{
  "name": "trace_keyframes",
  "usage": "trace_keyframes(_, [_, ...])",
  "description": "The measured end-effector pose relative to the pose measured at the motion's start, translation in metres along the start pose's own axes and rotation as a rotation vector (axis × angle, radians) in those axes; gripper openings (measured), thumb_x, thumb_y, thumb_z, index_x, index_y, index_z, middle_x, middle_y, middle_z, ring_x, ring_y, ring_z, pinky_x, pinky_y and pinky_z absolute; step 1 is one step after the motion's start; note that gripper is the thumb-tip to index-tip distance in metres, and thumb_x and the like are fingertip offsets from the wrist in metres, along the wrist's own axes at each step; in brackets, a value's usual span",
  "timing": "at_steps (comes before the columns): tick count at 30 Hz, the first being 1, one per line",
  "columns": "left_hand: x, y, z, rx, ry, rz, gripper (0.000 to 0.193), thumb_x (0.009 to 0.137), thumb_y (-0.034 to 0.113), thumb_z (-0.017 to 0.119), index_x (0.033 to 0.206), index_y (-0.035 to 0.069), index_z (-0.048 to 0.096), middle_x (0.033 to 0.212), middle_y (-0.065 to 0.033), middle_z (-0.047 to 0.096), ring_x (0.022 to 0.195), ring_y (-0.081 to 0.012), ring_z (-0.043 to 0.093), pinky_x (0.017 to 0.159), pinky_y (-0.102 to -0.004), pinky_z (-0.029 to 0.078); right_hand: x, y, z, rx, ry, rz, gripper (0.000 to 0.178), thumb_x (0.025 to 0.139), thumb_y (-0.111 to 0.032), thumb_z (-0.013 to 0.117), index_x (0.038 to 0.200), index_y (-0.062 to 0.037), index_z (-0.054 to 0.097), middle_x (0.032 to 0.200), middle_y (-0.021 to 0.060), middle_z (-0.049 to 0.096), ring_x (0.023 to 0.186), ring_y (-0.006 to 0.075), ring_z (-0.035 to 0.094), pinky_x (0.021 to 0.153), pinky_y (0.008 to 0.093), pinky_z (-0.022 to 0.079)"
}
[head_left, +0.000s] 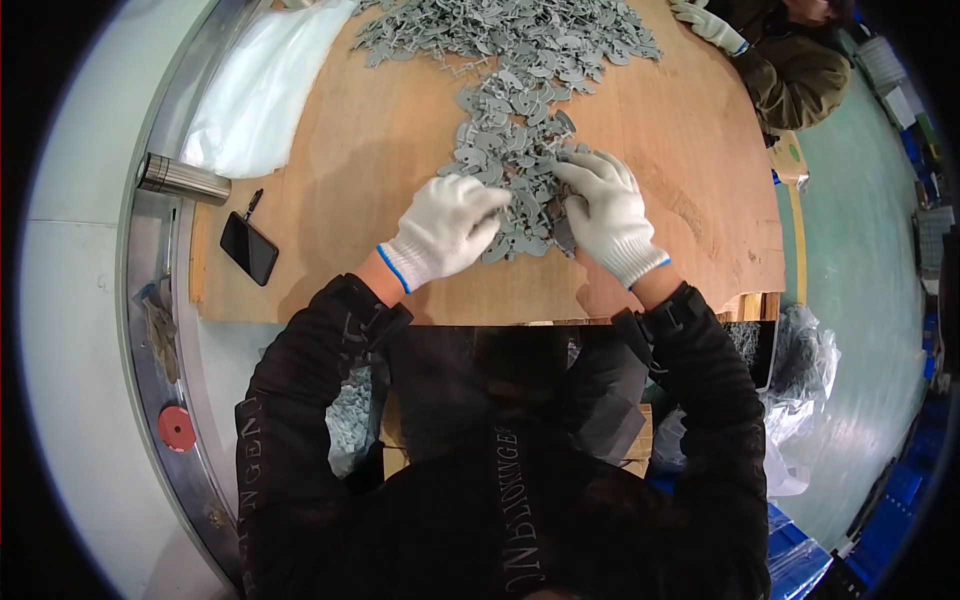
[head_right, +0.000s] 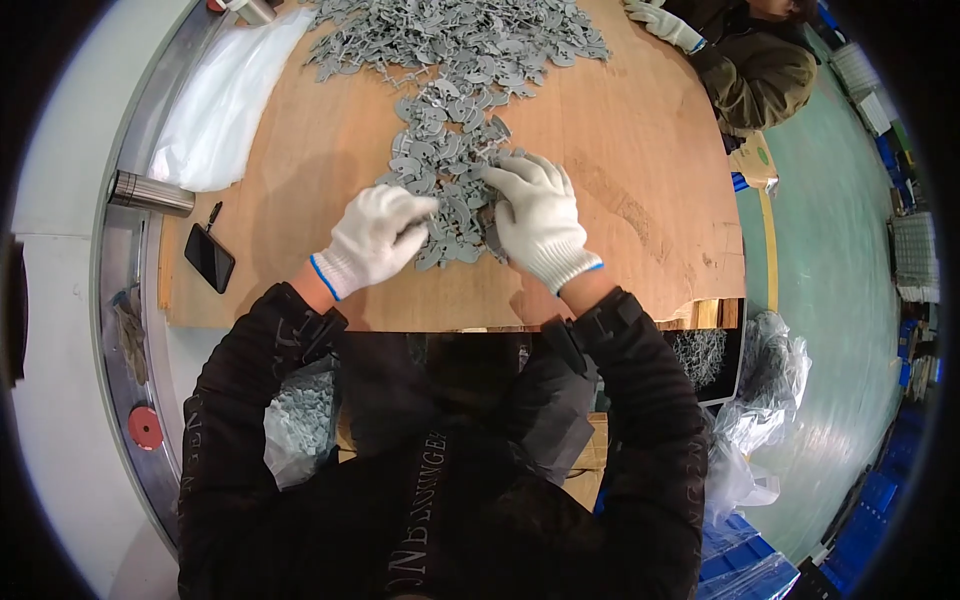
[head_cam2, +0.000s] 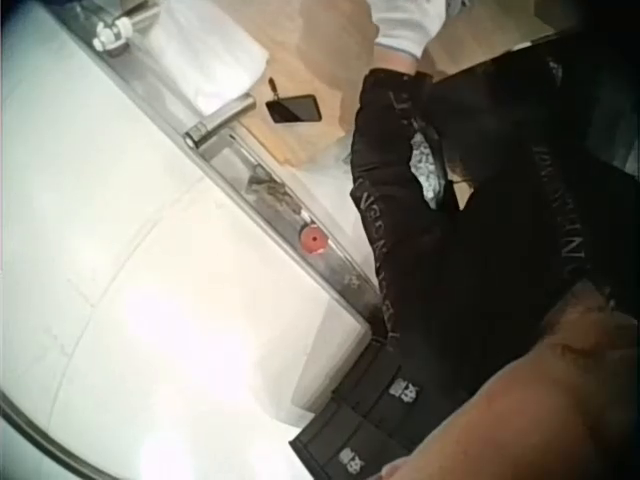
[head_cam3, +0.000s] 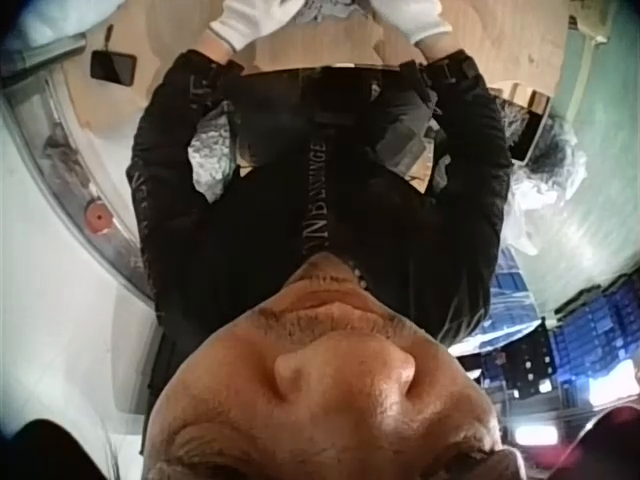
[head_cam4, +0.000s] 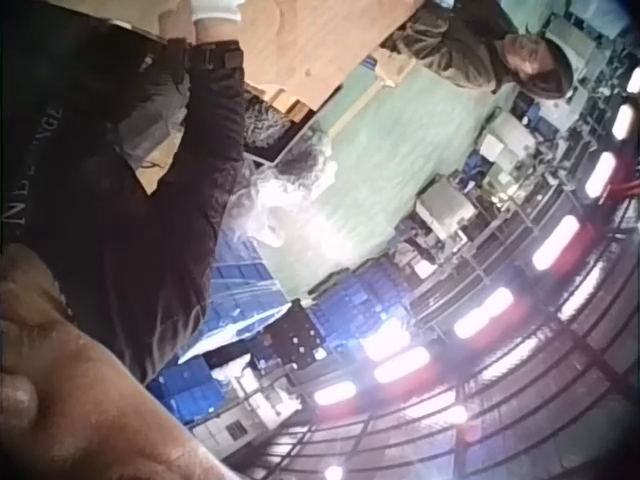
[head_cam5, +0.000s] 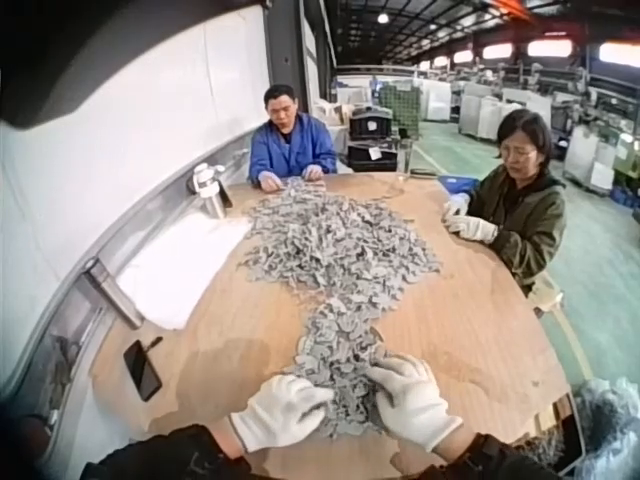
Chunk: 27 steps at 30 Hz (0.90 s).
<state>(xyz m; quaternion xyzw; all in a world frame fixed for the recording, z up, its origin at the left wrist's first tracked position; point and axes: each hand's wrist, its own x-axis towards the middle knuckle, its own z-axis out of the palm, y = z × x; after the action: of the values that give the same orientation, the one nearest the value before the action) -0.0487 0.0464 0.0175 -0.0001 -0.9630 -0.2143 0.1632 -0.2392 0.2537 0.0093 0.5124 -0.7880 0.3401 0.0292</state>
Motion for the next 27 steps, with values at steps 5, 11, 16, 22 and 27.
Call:
trace_keyframes(5, [0.024, -0.004, -0.001, -0.095, 0.049, -0.239, 0.027, 0.090, 0.012, 0.073, 0.117, 0.013, 0.072, 0.106, -0.0121, 0.070, 0.101, -0.0362, 0.071, 0.090, -0.0515, 0.058, 0.020, 0.002, 0.014, -0.169, -0.141, -0.023, 0.038, 0.092, -0.010, 0.071, 0.130, -0.0159, 0.075, 0.136, 0.0122, 0.072, 0.138, 0.0372, 0.060, 0.126, 0.0546, 0.039])
trace_keyframes(11, [0.056, 0.008, -0.010, 0.203, -0.366, -0.314, 0.032, 0.098, 0.028, 0.068, 0.128, 0.018, 0.073, 0.121, -0.0118, 0.074, 0.116, -0.0378, 0.072, 0.103, -0.0501, 0.059, 0.031, 0.008, -0.004, -0.059, -0.220, 0.094, 0.032, 0.098, -0.015, 0.073, 0.131, -0.0154, 0.075, 0.131, 0.0117, 0.074, 0.129, 0.0339, 0.067, 0.117, 0.0486, 0.049])
trace_keyframes(16, [0.060, 0.017, -0.021, 0.208, -0.531, -0.220, 0.043, 0.097, 0.036, 0.069, 0.136, 0.018, 0.072, 0.125, -0.0136, 0.072, 0.119, -0.0367, 0.072, 0.105, -0.0495, 0.059, 0.021, 0.035, -0.027, 0.587, -0.055, 0.471, 0.028, 0.106, -0.019, 0.073, 0.130, -0.0052, 0.072, 0.120, 0.0094, 0.077, 0.115, 0.0231, 0.073, 0.105, 0.0372, 0.057])
trace_keyframes(22, [0.072, 0.024, -0.018, 0.302, -0.616, -0.174, 0.044, 0.095, 0.037, 0.072, 0.136, 0.019, 0.074, 0.122, -0.0145, 0.071, 0.119, -0.0363, 0.071, 0.104, -0.0490, 0.059, -0.021, 0.068, -0.046, 0.759, 0.137, 0.567, 0.027, 0.109, -0.013, 0.067, 0.130, 0.0029, 0.068, 0.113, 0.0074, 0.077, 0.105, 0.0153, 0.073, 0.095, 0.0315, 0.059])
trace_keyframes(27, [0.078, 0.023, -0.020, 0.324, -0.700, -0.256, 0.038, 0.096, 0.038, 0.074, 0.127, 0.016, 0.078, 0.124, -0.0149, 0.070, 0.119, -0.0370, 0.071, 0.103, -0.0488, 0.059, -0.050, 0.062, -0.052, 0.808, 0.081, 0.788, 0.029, 0.106, -0.008, 0.059, 0.132, -0.0006, 0.069, 0.111, 0.0091, 0.077, 0.100, 0.0159, 0.073, 0.087, 0.0310, 0.059])
